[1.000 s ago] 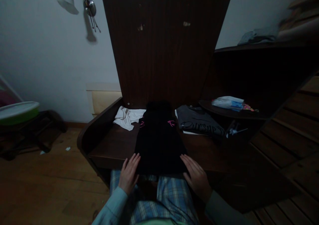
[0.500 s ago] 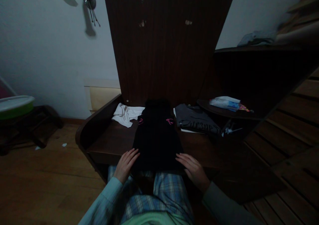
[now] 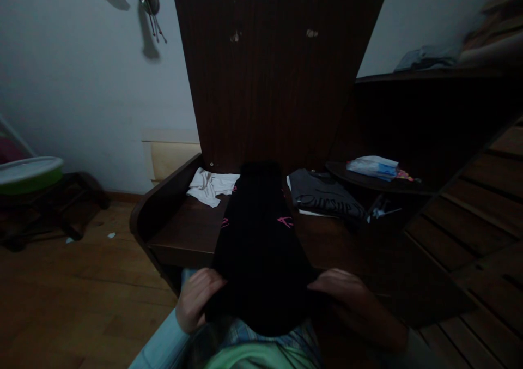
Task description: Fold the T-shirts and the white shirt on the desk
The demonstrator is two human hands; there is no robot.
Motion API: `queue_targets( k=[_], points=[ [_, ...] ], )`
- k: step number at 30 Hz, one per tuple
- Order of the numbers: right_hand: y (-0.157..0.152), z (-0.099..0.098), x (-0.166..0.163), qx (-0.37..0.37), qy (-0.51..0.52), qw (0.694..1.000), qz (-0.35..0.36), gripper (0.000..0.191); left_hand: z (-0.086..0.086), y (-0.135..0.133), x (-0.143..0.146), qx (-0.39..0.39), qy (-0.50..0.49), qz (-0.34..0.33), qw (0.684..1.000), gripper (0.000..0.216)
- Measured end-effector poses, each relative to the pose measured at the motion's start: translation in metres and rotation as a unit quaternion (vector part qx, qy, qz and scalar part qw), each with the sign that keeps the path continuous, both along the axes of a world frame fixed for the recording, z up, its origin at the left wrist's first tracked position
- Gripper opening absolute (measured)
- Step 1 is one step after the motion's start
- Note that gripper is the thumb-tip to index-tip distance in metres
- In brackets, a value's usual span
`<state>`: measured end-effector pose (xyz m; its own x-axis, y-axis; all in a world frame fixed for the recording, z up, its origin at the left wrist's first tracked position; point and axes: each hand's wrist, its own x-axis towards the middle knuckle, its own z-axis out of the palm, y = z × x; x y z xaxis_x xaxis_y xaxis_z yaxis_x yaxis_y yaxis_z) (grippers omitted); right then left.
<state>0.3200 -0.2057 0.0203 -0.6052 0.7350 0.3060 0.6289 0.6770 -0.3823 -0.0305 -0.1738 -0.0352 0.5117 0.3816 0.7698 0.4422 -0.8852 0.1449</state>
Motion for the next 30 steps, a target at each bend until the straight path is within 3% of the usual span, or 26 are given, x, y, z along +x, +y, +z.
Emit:
queue_targets(
  k=[8,11,14,17,25,27,30],
  points=[
    [-0.023,0.037,-0.008,-0.135,-0.027,0.989,0.060,0.030,0.016,-0.021,-0.001,-0.066,-0.074,-0.039,0.994,0.041],
    [-0.018,0.039,-0.013,-0.153,-0.015,0.986,0.063,0.029,0.024,-0.017,0.003,-0.173,-0.077,-0.037,0.981,0.043],
    [-0.005,0.034,-0.015,-0.146,-0.016,0.988,0.046,0.024,0.030,-0.005,0.011,-0.283,-0.054,0.020,0.957,0.044],
    [0.016,0.026,-0.013,-0.119,-0.025,0.993,0.006,0.019,0.032,0.014,0.022,-0.330,-0.058,0.086,0.938,0.041],
    [0.105,0.027,0.002,-0.033,0.022,0.994,-0.103,0.023,0.049,0.100,0.039,-0.381,-0.179,0.084,0.903,0.042],
    [0.129,0.027,0.002,-0.008,-0.003,0.989,-0.149,0.022,0.049,0.130,0.038,-0.385,-0.184,0.100,0.899,0.038],
    [0.154,0.020,-0.004,0.024,-0.120,0.969,-0.216,0.021,0.040,0.169,0.036,-0.409,-0.146,0.172,0.884,0.021]
  ],
)
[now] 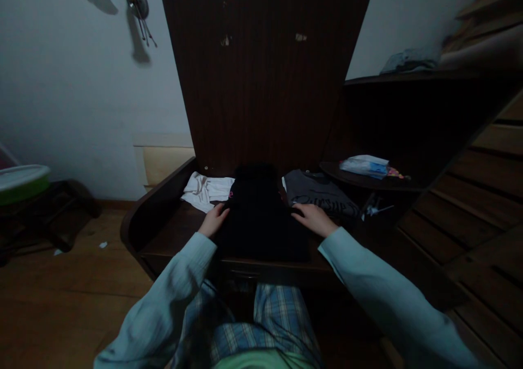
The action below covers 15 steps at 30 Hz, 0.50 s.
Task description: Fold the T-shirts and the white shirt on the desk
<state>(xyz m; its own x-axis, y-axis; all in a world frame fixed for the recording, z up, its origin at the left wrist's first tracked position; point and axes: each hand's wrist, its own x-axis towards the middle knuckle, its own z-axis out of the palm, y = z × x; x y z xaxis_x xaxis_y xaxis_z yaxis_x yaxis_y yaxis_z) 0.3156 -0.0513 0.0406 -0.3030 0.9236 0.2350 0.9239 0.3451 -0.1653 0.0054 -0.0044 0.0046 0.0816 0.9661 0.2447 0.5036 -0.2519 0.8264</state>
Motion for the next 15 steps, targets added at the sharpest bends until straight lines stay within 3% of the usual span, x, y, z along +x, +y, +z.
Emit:
queue_targets(
  k=[5,10,15],
  points=[
    [0.010,-0.014,-0.013,0.007,-0.159,0.987,0.002,0.014,-0.020,0.024,-0.006,-0.048,0.029,0.008,0.998,0.008],
    [0.018,-0.001,-0.014,0.049,-0.134,0.989,-0.034,0.015,-0.014,0.031,-0.011,-0.013,-0.081,-0.008,0.997,0.015],
    [0.040,0.011,-0.023,0.075,-0.152,0.985,-0.044,0.018,-0.009,0.054,-0.007,-0.025,-0.134,0.031,0.990,0.017]
  ],
)
